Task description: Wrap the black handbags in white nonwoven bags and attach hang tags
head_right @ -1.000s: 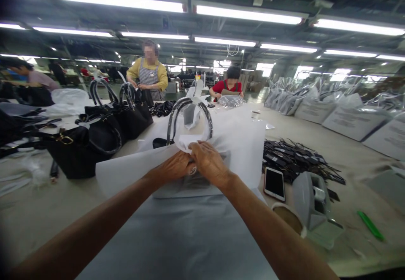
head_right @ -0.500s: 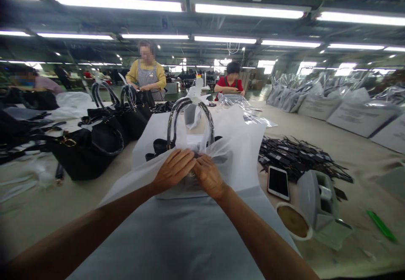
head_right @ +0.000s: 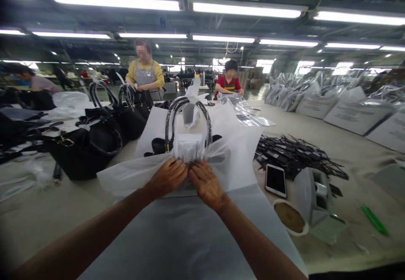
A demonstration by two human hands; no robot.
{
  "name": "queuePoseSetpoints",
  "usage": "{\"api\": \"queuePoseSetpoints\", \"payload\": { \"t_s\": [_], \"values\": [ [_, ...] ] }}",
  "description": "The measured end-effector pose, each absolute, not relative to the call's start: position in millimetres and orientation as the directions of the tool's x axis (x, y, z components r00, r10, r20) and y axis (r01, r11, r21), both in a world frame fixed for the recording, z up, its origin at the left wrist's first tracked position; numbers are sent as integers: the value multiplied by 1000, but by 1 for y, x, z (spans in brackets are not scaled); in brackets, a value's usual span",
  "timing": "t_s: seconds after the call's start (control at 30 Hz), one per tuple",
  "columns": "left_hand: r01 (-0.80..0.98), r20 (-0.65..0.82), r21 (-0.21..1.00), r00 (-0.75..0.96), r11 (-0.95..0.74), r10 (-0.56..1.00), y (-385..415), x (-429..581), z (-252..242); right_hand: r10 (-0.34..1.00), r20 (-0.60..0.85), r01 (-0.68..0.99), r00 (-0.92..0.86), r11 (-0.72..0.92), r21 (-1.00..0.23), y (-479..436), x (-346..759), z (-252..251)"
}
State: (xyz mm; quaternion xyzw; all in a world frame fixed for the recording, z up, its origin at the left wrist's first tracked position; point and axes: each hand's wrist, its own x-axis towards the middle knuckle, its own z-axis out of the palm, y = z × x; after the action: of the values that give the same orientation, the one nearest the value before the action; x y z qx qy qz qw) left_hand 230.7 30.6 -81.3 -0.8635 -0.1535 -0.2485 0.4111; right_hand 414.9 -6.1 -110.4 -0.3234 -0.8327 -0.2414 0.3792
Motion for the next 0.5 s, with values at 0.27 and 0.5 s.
{"api": "queuePoseSetpoints", "payload": {
  "t_s": [0.27,0.5],
  "values": [
    [613,654,-543,737,-574,169,14,238,-111,517,792,860,-325,510,21,-77,466,-131],
    [646,709,-556,697,-522,108,15,243,-108,423,708,824,566,-255,-507,-135,621,-137]
  ]
}}
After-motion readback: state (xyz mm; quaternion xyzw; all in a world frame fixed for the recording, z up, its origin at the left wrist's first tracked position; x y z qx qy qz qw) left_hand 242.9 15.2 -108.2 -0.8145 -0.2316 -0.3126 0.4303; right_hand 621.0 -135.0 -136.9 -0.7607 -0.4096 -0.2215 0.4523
